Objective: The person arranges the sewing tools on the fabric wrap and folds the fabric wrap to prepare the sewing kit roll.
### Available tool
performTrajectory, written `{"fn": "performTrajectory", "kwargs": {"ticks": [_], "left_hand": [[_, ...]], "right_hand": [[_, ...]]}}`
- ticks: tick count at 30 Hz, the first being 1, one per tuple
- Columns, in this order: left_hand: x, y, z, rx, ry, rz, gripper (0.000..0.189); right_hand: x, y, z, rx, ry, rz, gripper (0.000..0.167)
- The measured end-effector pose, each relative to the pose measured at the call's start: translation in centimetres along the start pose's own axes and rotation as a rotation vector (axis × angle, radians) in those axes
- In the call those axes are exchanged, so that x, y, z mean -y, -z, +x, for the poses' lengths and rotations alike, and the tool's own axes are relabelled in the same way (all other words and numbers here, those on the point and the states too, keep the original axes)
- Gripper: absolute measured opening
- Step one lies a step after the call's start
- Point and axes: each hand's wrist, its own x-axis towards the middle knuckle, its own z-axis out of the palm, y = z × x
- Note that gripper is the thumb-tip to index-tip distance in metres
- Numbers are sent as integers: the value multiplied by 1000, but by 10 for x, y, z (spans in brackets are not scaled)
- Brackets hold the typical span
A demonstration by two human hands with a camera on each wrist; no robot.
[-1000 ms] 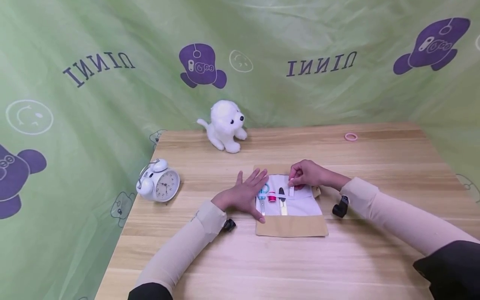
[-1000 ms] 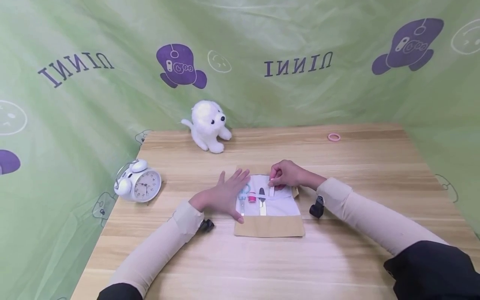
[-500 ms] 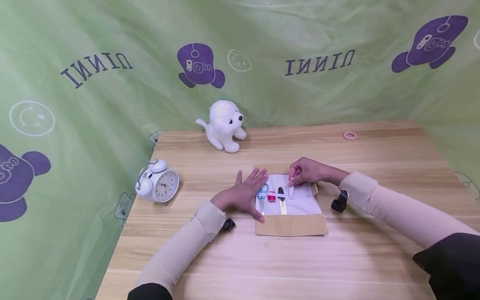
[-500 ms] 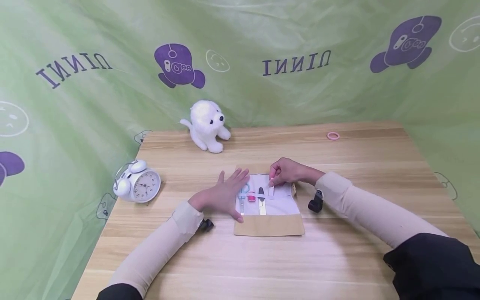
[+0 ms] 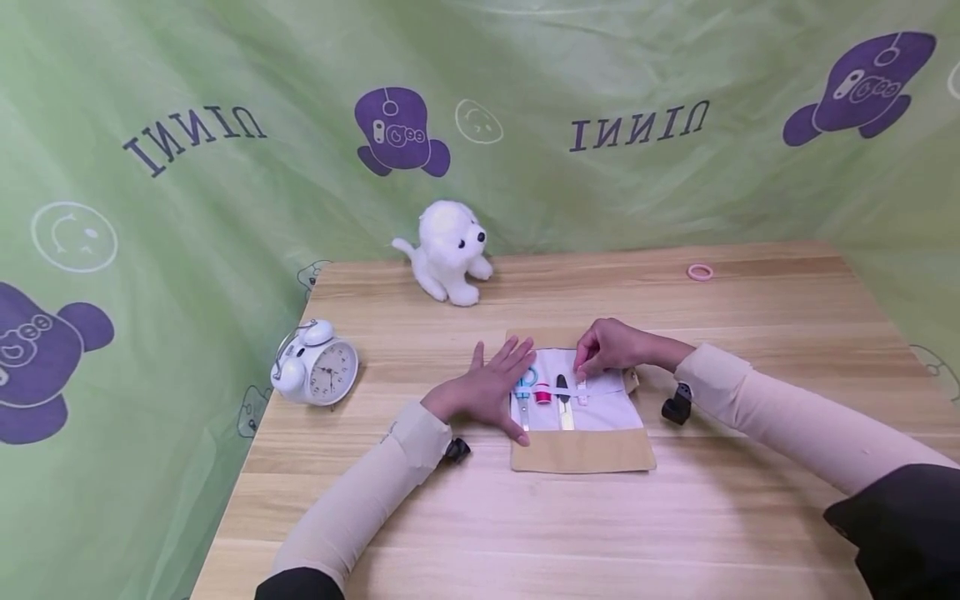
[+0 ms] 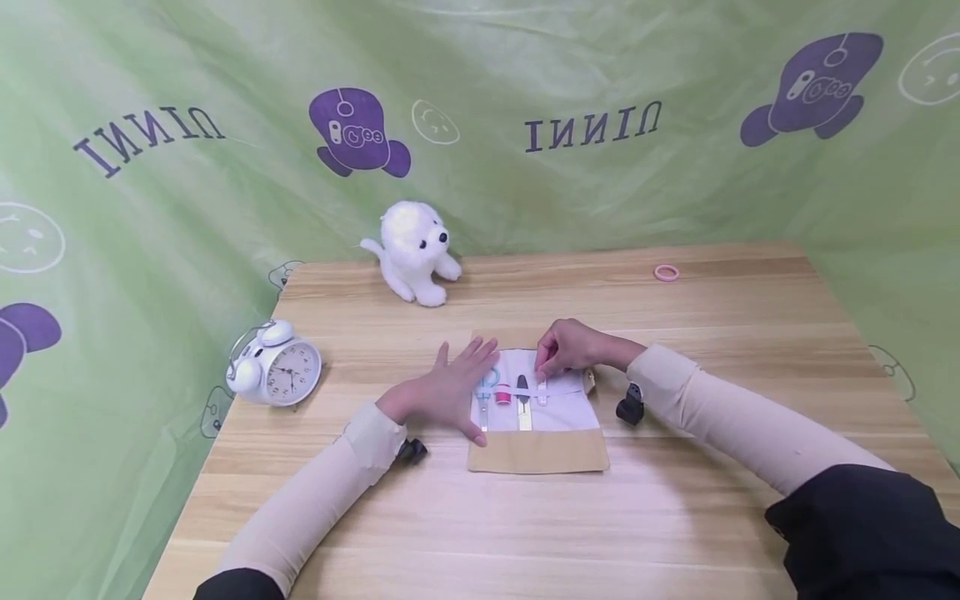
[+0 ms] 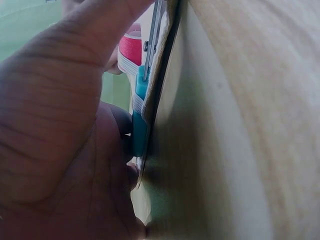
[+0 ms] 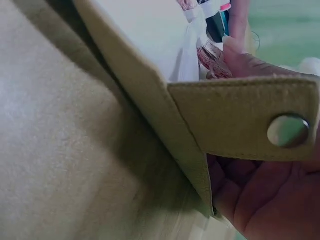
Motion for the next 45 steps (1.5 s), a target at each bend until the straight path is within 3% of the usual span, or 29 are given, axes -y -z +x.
{"fn": "performTrajectory", "kwargs": {"ticks": [10, 19, 23, 28, 30, 33, 36, 40, 45], "left_hand": [[-8, 7, -3, 5, -10, -15, 139], [-9, 7, -3, 6, -14, -14, 138], [-7, 5, -3, 16, -4, -7, 139], [-2, 2, -2, -9, -9, -56, 132], [3, 5, -4, -58, -19, -76, 121], [11, 16, -8, -153, -28, -87, 94], [16, 27, -8, -190, -16, -50, 70], [24, 28, -2, -135, 7, -10, 61], [34, 21, 4, -75, 27, 1, 62]], "right_hand": [[-3, 2, -7, 17, 57, -81, 6], [-7, -1, -9, 26, 60, 13, 6], [-6, 0, -14, -20, 85, -31, 5], [13, 13, -53, -272, 146, -248, 6], [23, 16, -77, -370, 166, -325, 7], [27, 9, -110, -447, 225, -377, 8], [20, -15, -137, -466, 306, -407, 10], [10, -54, -160, -413, 387, -513, 29], [4, -86, -167, -342, 331, -608, 45]]}}
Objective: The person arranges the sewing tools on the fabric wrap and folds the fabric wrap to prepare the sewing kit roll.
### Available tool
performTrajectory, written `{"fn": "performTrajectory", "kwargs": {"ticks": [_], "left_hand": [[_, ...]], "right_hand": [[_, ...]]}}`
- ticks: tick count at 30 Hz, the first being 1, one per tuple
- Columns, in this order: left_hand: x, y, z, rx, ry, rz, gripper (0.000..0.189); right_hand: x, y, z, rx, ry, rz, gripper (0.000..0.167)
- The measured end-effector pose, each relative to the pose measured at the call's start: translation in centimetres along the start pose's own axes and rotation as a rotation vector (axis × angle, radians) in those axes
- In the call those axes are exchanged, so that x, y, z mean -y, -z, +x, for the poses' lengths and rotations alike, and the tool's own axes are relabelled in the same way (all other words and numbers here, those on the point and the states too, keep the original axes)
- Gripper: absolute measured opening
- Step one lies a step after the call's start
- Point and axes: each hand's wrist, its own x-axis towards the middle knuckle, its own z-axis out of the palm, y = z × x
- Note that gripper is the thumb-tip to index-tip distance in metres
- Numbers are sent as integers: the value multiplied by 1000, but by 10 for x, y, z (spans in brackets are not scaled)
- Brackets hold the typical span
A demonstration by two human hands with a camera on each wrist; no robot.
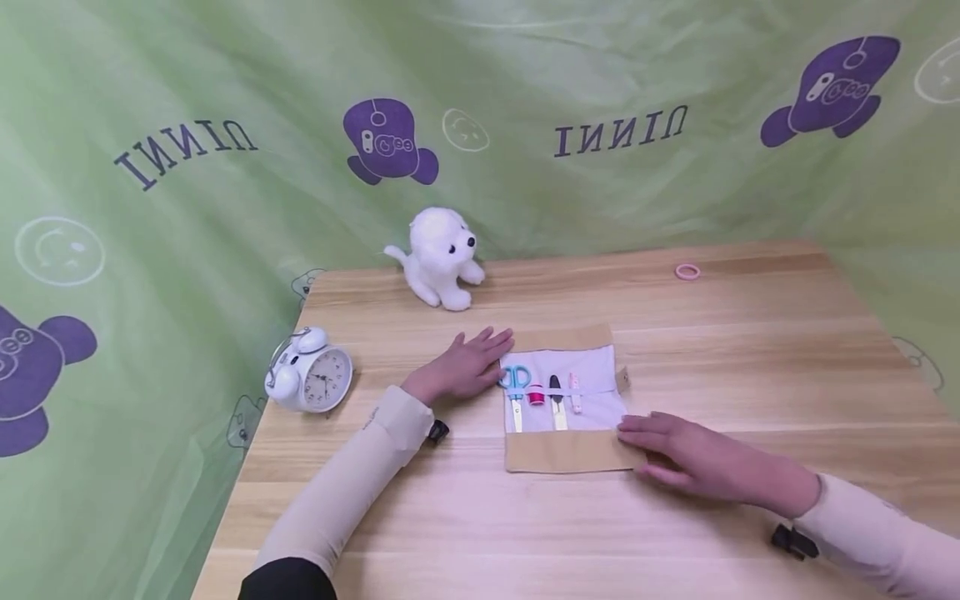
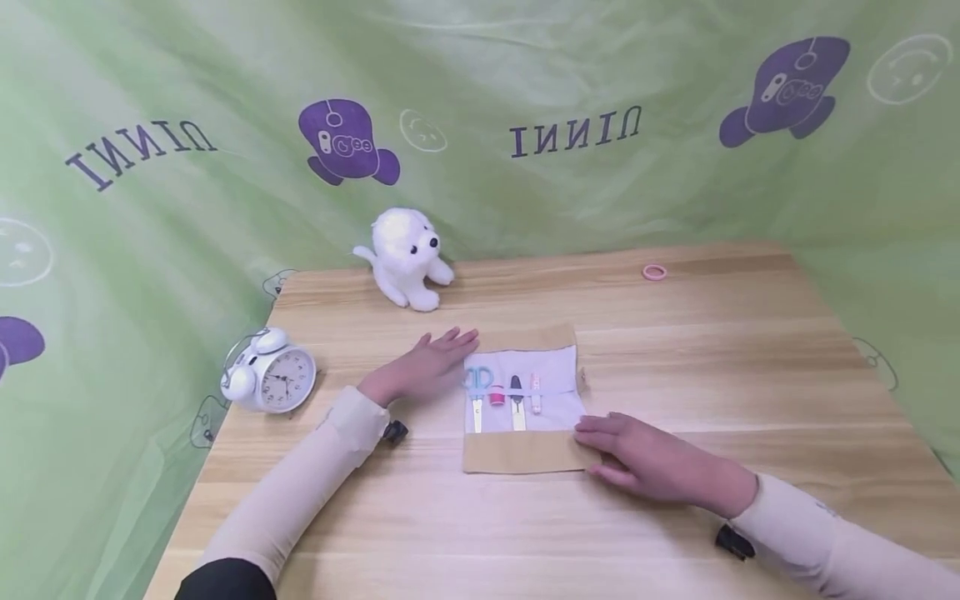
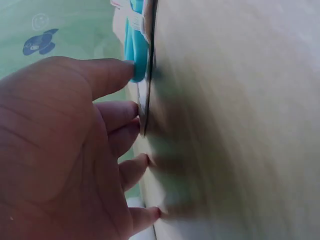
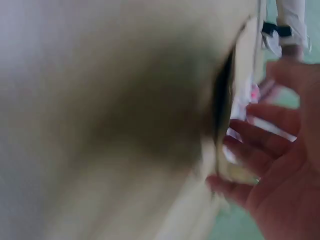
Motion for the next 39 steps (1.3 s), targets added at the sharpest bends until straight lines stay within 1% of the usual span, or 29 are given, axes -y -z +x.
{"fn": "performTrajectory", "kwargs": {"ticks": [4, 6, 8, 9, 11, 12, 15, 17, 19, 20, 22, 24, 25, 27, 29, 30, 32, 35, 37, 39], "left_hand": [[3, -2, -2, 5, 6, -8, 63], [3, -3, -6, 1, 9, -7, 63], [0, -3, -13, -8, 13, 6, 61], [-4, -3, -18, -15, 14, 29, 60], [-16, -4, -29, -17, 7, 114, 57], [-24, -6, -35, -17, -5, 164, 56], [-57, -9, -54, -2, -54, 298, 54], [-79, -13, -63, -5, -106, 353, 53], [-96, -15, -69, -16, -144, 385, 52], [-102, -17, -70, -24, -155, 406, 52], [-110, -18, -70, -51, -164, 440, 50], [-111, -18, -68, -87, -152, 442, 46], [-110, -18, -66, -112, -148, 424, 43], [-106, -18, -61, -181, -172, 364, 32], [-100, -19, -55, -246, -218, 289, 23], [-98, -19, -53, -271, -244, 251, 20], [-93, -20, -48, -303, -291, 198, 17], [-87, -21, -45, -288, -306, 122, 24], [-84, -21, -44, -266, -303, 99, 28], [-82, -22, -44, -249, -302, 95, 33]], "right_hand": [[2, -12, -7, -24, -26, -17, 48], [-2, -13, -10, -41, -37, -66, 51], [-11, -8, -11, -26, -72, -131, 54], [-17, -5, -10, -6, -100, -162, 56], [-35, 4, -6, 39, -153, -211, 57], [-44, 9, -3, 61, -177, -232, 58], [-77, 21, 13, 106, -211, -261, 55], [-96, 27, 25, 126, -220, -267, 54], [-109, 31, 37, 146, -226, -256, 53], [-114, 33, 43, 155, -231, -244, 53], [-121, 35, 53, 174, -249, -209, 53], [-124, 36, 62, 192, -265, -180, 53], [-124, 37, 66, 196, -272, -169, 54], [-124, 37, 69, 198, -283, -168, 53], [-118, 39, 64, 173, -278, -164, 48], [-112, 40, 59, 148, -267, -152, 43], [-97, 41, 42, 87, -216, -125, 32], [-70, 39, 15, -8, -68, -87, 16], [-56, 34, 2, -38, 19, -102, 18], [-47, 26, -6, -51, 65, -140, 24]]}}
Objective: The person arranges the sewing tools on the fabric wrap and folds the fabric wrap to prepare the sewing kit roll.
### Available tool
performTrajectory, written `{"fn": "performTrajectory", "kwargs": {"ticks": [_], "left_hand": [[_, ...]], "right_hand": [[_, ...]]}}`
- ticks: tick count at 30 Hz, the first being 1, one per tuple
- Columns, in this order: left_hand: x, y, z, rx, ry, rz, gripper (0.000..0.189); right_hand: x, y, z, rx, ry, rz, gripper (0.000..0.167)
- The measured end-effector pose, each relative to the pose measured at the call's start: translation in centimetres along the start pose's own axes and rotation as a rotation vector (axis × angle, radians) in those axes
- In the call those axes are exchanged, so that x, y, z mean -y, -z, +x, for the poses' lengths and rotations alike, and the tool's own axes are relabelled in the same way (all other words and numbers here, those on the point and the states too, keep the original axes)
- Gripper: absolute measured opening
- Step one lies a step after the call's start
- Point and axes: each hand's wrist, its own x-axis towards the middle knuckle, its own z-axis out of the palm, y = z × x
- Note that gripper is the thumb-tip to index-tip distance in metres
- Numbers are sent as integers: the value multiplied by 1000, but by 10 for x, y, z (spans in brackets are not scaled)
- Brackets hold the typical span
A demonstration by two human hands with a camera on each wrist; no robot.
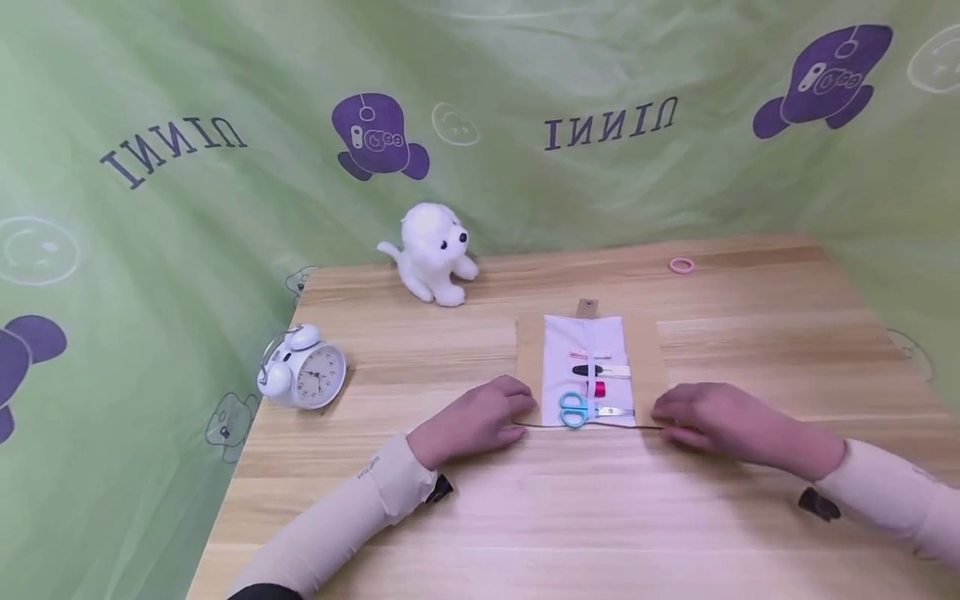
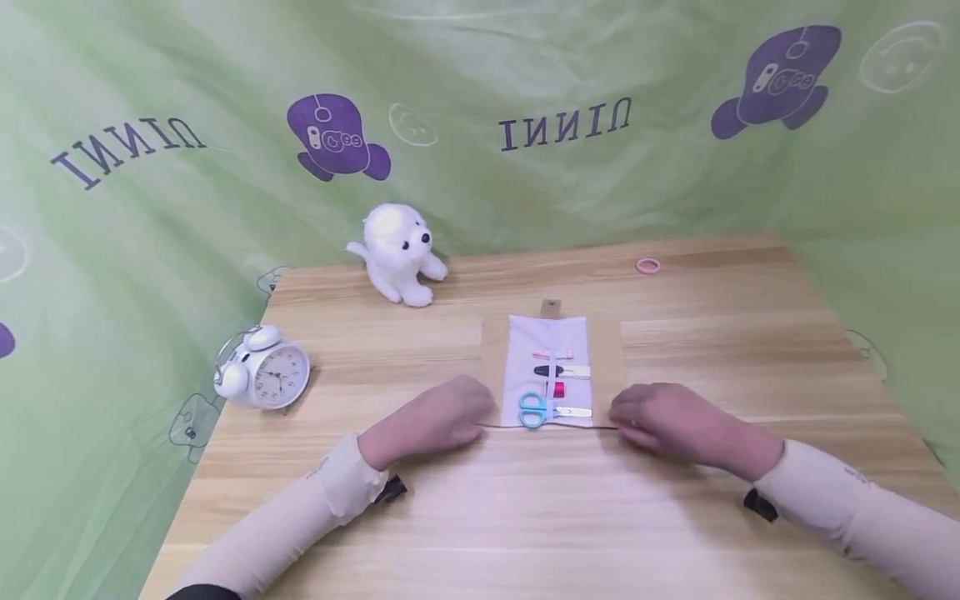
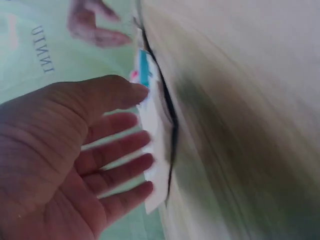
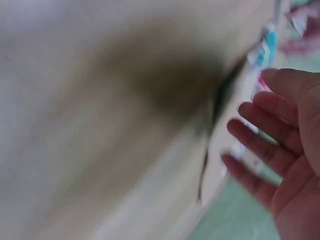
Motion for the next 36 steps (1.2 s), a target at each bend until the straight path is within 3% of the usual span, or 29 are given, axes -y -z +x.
{"fn": "performTrajectory", "kwargs": {"ticks": [2, 9, 12, 16, 18, 25, 28, 32, 36], "left_hand": [[1, 0, 2, 13, -9, 32, 39], [-2, -4, -1, 68, 36, 113, 34], [-5, -4, 3, 45, 16, 175, 24], [-7, -5, 11, 17, -16, 237, 16], [-3, -6, 13, 10, -18, 204, 16], [22, -4, 13, 21, 7, -102, 21], [30, -4, 14, 21, 30, -174, 24], [37, -5, 18, -11, 101, -235, 25], [40, -3, 23, -43, 179, -304, 27]], "right_hand": [[7, -5, -6, -7, -1, -32, 31], [12, -35, -17, -194, 27, -56, 35], [13, -38, -22, -185, -8, -64, 23], [11, -35, -23, -177, -84, -45, 28], [9, -33, -21, -168, -132, -19, 30], [-7, -23, -11, -114, -290, 153, 18], [-13, -20, -8, -78, -342, 241, 14], [-21, -18, -3, -65, -378, 342, 3], [-29, -16, 5, -59, -429, 402, 4]]}}
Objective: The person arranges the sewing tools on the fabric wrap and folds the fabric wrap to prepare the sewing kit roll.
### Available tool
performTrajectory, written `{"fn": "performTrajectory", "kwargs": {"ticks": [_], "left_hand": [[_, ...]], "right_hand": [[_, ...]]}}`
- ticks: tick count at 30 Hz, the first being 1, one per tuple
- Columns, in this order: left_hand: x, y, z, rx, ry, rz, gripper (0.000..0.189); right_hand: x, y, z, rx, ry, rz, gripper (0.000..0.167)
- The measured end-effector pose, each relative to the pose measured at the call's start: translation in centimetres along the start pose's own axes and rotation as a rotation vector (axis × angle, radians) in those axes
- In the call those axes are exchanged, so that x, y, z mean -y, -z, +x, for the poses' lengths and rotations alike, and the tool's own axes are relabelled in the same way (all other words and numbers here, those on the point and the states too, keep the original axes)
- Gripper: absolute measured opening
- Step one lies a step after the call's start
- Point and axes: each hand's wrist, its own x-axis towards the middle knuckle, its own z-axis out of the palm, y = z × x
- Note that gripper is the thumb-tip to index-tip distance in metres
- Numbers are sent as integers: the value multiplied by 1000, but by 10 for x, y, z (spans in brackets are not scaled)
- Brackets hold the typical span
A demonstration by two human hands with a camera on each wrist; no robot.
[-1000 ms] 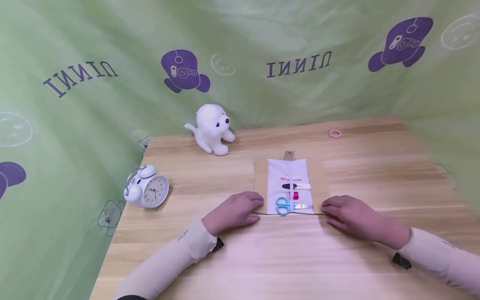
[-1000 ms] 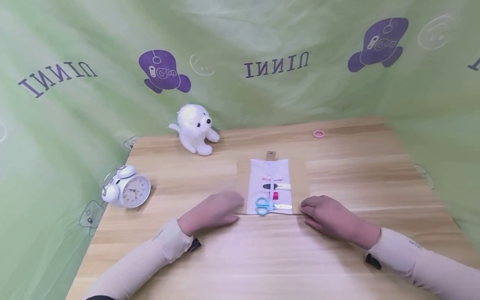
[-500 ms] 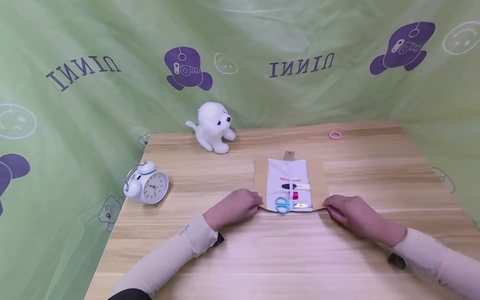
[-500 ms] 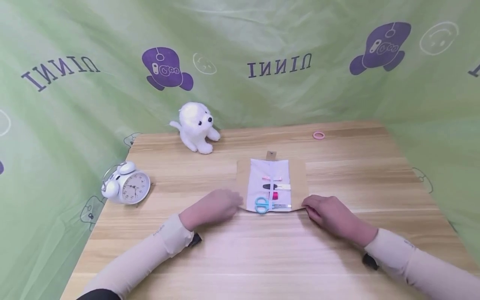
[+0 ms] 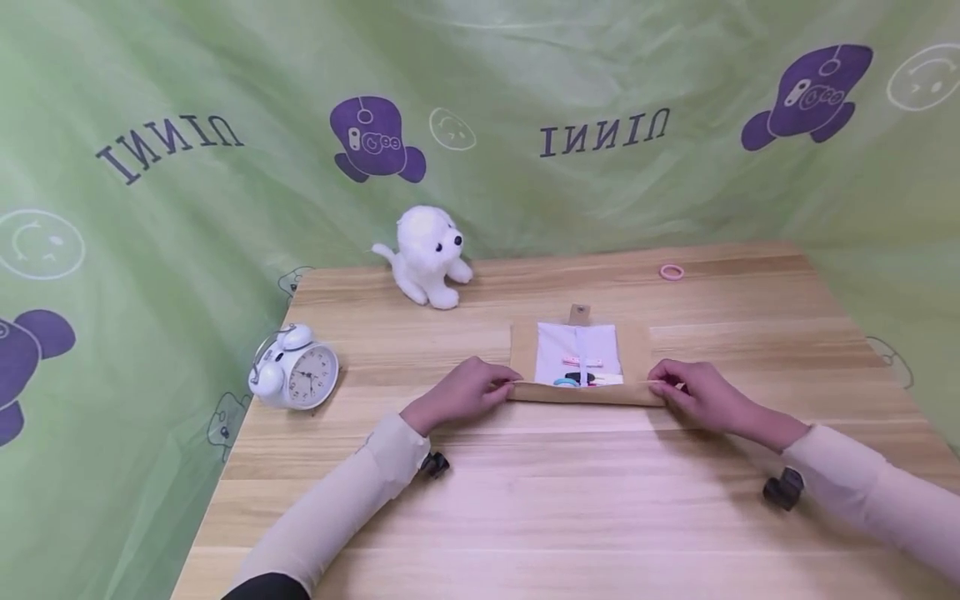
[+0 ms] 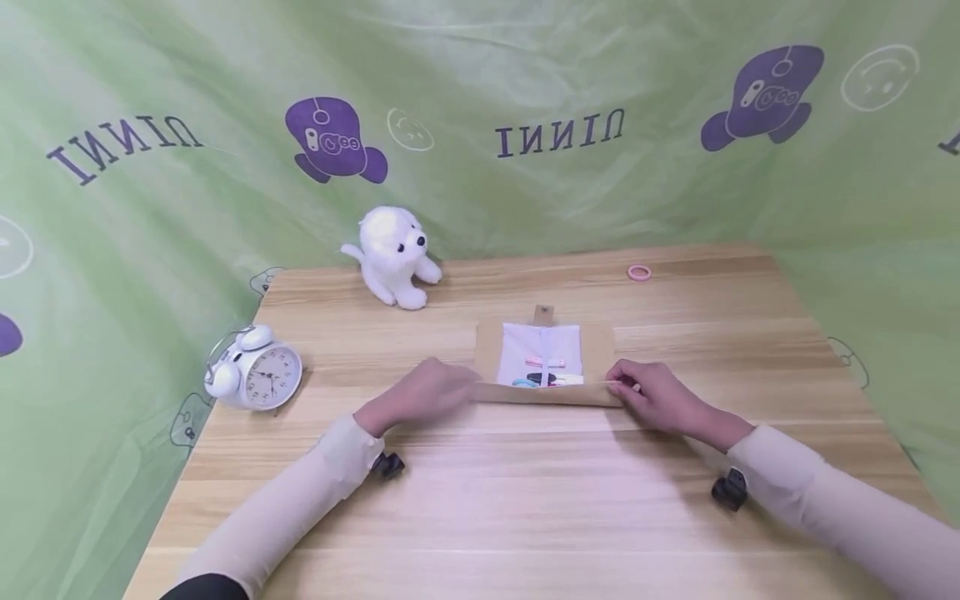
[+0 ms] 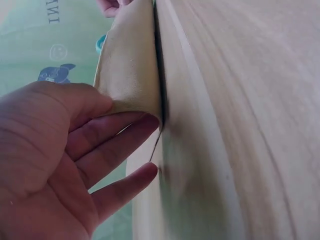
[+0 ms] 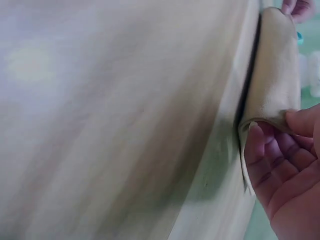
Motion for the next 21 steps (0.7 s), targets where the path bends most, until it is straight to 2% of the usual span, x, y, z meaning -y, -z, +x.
{"fn": "performTrajectory", "kwargs": {"ticks": [4, 9, 14, 18, 21], "left_hand": [[1, 2, 4, -38, 44, -94, 33], [4, 2, 10, -72, 42, -169, 35], [6, 3, 11, -68, 58, -155, 35], [8, 5, 13, -59, 85, -153, 34], [11, 7, 18, -32, 104, -184, 33]], "right_hand": [[-2, 4, 11, 24, -98, 26, 5], [-4, 7, 22, 46, -166, 38, 8], [-4, 3, 33, 64, -164, 41, 10], [-6, 1, 39, 44, -122, 53, 15], [-10, 0, 41, 24, -117, 55, 18]]}}
